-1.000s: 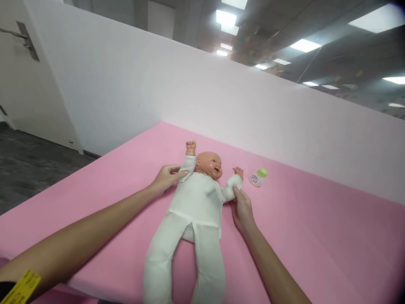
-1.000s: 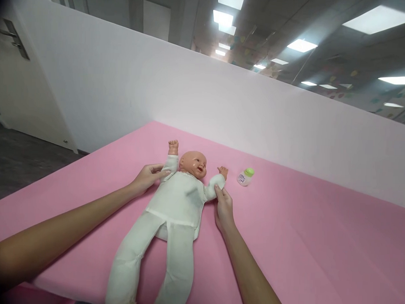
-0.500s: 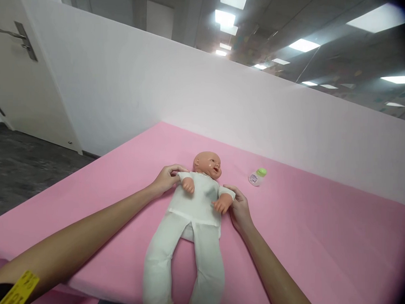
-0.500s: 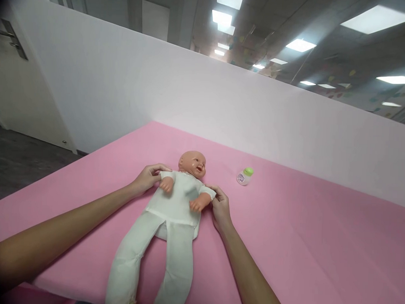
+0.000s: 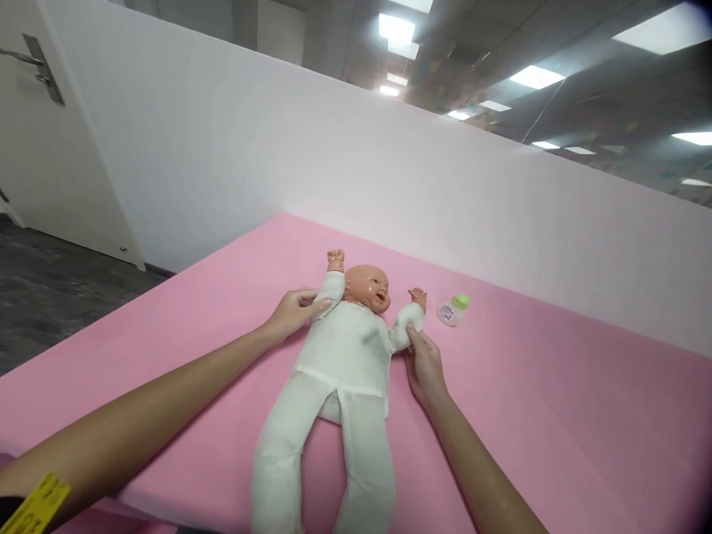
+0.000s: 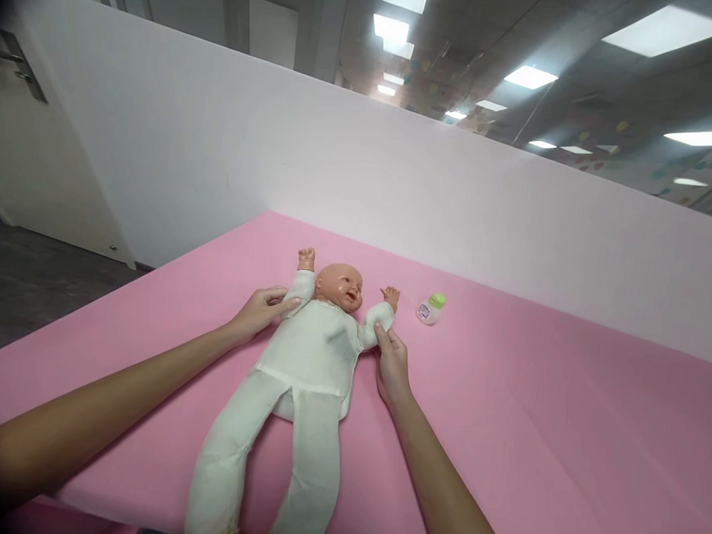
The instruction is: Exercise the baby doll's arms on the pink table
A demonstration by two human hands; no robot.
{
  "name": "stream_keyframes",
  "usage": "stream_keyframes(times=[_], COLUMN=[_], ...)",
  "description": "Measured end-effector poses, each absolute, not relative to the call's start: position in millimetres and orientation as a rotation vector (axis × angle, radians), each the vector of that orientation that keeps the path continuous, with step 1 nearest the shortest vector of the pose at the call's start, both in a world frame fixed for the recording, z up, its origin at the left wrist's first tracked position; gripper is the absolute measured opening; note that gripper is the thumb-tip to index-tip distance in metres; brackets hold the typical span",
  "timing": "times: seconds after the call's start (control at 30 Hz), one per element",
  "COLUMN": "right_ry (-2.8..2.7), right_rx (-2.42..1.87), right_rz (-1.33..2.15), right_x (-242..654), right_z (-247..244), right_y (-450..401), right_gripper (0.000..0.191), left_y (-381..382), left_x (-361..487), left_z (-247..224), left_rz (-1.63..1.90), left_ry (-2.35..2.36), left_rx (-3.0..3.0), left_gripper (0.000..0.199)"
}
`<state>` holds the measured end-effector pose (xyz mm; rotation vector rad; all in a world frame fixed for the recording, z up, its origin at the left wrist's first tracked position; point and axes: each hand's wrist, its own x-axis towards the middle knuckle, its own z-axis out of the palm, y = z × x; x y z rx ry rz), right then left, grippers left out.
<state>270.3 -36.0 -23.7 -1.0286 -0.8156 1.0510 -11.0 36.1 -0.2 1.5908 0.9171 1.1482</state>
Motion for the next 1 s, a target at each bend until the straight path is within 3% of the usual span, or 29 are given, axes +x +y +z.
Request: stream_keyframes(times=[0.23, 0.6, 1.0], right_ry=[-0.746, -0.653, -0.579], right_rx=[-0.986, -0.937, -0.987], right_rz=[1.099, 1.067, 1.046], right_x=[272.2, 275.8, 273.9], right_z=[-27.8, -29.3, -26.3], right_y=[-34.6, -32.6, -33.6], right_gripper=[0.032, 0.042, 0.04], left_y=[38.3, 41.8, 39.0], left_x=[-12.2, -9.5, -9.8], left_z=[-5.2, -11.0, -11.4], left_rz=[1.162, 1.227, 1.309], left_ry=[0.994, 1.08, 1.002], left_rx=[1.676, 1.733, 1.631], left_gripper=[0.046, 0.031, 0.038])
